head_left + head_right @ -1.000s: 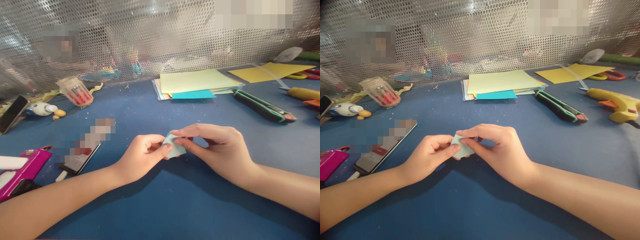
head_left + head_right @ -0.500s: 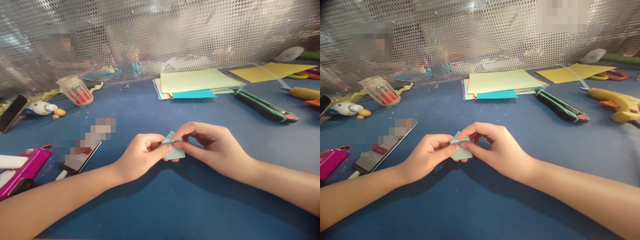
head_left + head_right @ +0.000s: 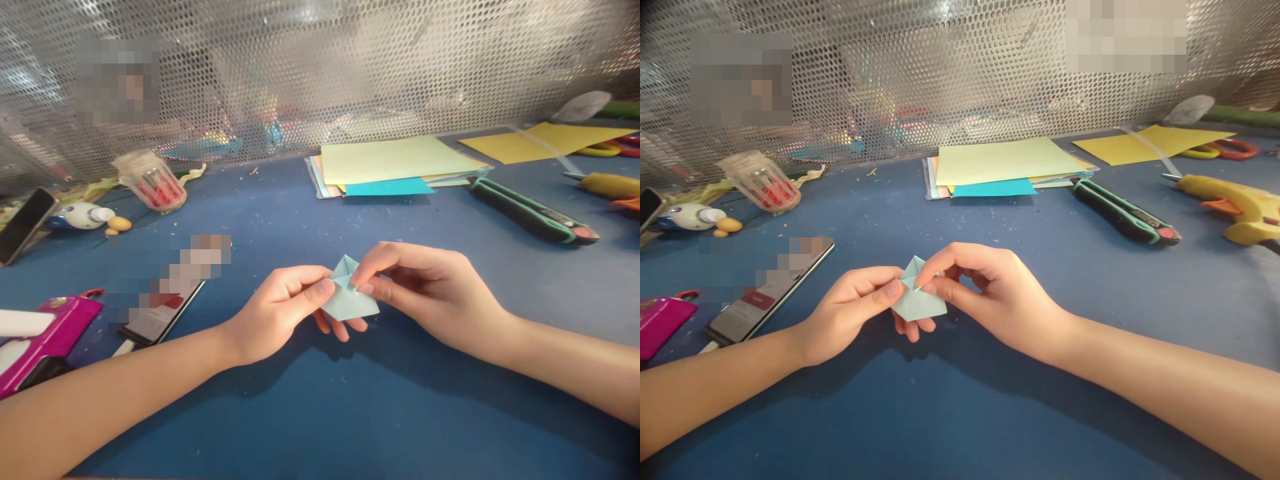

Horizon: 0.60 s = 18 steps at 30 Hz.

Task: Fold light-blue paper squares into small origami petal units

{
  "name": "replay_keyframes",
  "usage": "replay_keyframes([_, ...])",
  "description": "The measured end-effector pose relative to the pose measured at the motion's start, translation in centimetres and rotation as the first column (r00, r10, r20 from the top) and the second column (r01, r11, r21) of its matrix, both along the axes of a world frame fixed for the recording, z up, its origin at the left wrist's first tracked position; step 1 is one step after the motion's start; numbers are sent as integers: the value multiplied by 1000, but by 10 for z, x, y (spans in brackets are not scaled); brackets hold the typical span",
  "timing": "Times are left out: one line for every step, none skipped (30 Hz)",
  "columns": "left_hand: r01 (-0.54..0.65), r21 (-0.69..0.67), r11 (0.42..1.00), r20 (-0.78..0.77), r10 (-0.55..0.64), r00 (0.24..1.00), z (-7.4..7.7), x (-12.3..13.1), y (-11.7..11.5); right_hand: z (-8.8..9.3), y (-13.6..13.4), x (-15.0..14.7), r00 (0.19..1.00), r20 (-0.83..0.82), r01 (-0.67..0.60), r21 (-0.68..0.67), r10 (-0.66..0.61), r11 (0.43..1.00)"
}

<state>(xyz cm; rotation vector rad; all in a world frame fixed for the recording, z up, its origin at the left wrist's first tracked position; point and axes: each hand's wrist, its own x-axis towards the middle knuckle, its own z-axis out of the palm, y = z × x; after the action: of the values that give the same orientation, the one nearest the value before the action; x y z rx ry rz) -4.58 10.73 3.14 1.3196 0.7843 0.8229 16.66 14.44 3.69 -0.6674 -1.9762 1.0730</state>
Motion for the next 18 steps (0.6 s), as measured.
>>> replay_keyframes([3, -1, 1000, 0, -3, 1000, -1, 0, 0, 0, 0, 0, 1000, -1, 2, 6, -2, 1000])
replay_keyframes([5, -1, 1000, -2, -5, 1000, -1, -1, 1, -1, 1, 0, 1000, -1, 4, 9, -4, 1000])
replay_keyframes([8, -3, 1000, -3, -8, 1000, -2, -1, 1, -2, 1, 0, 1000, 0, 4, 7, -4, 1000])
replay_keyframes([12, -6, 1000, -1, -12, 1000, -2, -1, 2, -2, 2, 0, 1000, -1, 0, 1, 0, 1000])
replay_keyframes([17, -9, 1000, 4, -17, 1000, -3, -1, 2, -3, 2, 1, 1000, -4, -7, -6, 7, 1000])
replay_keyframes([22, -11, 1000, 10, -22, 1000, -3, -1, 3, -4, 2, 1, 1000, -7, -14, -11, 14, 1000])
replay_keyframes([27, -12, 1000, 15, -27, 1000, -3, -1, 3, -4, 3, 1, 1000, -9, -21, -9, 21, 1000])
replay_keyframes([33, -12, 999, 20, -33, 999, -3, -1, 4, -4, 3, 2, 1000, -6, -23, 2, 23, 1000])
replay_keyframes([38, -11, 999, 22, -38, 999, -3, -1, 4, -4, 3, 2, 1000, 1, -19, 24, 19, 1000])
replay_keyframes([43, -12, 999, 23, -42, 999, -2, -1, 4, -4, 3, 3, 1000, 12, -10, 53, 9, 999])
replay_keyframes([46, -13, 999, 22, -46, 999, -2, -1, 4, -3, 4, 3, 1000, 26, 2, 84, -4, 996])
replay_keyframes([48, -14, 999, 21, -47, 999, -2, -1, 5, -3, 4, 4, 999, 37, 12, 113, -16, 994])
replay_keyframes([50, -14, 999, 21, -50, 999, -3, -2, 5, -3, 3, 4, 999, 46, 18, 135, -25, 991])
replay_keyframes([52, -13, 999, 22, -51, 998, -3, -2, 5, -3, 3, 4, 998, 54, 22, 152, -31, 988])
replay_keyframes([54, -12, 998, 23, -53, 998, -3, -2, 5, -2, 3, 4, 998, 60, 27, 165, -37, 986])
replay_keyframes([59, -11, 998, 26, -58, 998, -3, -2, 5, -2, 3, 5, 997, 67, 31, 177, -43, 984])
replay_keyframes([63, -13, 998, 28, -62, 998, -4, -2, 5, -2, 3, 5, 996, 73, 34, 193, -49, 981])
replay_keyframes([65, -16, 998, 32, -65, 997, -4, -2, 5, -2, 3, 5, 995, 80, 37, 212, -55, 977])
